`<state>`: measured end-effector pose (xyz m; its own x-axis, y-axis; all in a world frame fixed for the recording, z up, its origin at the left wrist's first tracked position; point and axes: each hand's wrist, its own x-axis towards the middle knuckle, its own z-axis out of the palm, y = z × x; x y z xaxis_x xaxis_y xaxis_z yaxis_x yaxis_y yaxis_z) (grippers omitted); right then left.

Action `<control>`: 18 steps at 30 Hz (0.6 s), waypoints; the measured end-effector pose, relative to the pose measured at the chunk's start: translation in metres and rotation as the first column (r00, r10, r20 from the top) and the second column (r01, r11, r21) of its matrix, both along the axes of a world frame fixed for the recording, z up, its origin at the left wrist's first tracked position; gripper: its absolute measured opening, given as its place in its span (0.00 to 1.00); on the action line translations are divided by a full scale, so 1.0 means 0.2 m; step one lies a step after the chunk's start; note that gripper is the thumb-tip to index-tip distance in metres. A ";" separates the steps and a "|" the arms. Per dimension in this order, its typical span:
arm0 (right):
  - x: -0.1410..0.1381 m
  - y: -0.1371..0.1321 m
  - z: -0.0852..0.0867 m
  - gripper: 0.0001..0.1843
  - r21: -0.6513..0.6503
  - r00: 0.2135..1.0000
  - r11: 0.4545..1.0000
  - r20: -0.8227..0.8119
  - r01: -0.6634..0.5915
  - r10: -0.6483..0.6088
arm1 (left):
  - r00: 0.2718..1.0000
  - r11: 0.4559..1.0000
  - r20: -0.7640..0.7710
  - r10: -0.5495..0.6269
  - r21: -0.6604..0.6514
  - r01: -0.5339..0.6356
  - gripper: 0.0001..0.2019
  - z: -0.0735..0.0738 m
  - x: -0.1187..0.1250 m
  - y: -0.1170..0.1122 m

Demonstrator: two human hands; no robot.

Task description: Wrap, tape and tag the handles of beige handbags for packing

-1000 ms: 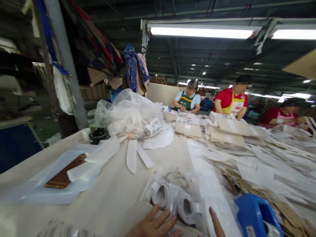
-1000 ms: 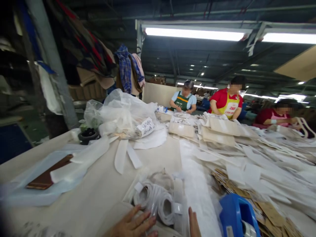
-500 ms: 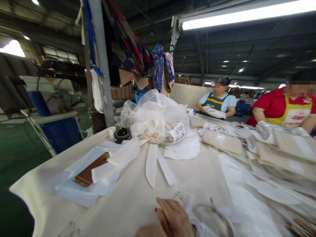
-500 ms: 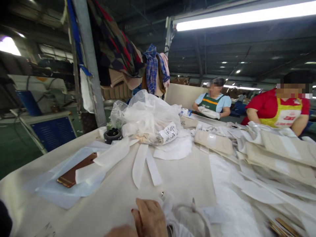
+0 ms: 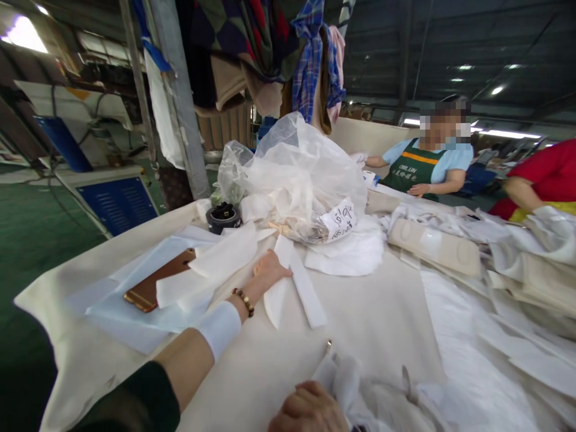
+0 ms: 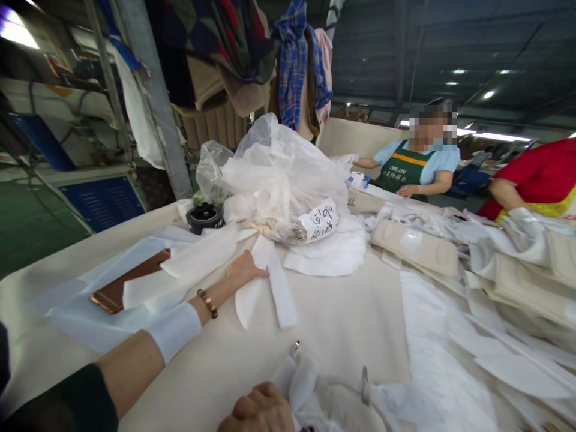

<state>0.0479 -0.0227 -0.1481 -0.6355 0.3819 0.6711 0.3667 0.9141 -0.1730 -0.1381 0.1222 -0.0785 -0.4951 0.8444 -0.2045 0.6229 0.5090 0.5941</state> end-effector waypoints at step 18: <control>0.13 -0.03 0.35 0.15 -0.247 0.920 0.966 0.354 -0.082 0.168 | 0.839 0.894 0.348 -0.418 -0.008 0.449 0.31 0.24 -0.04 -0.79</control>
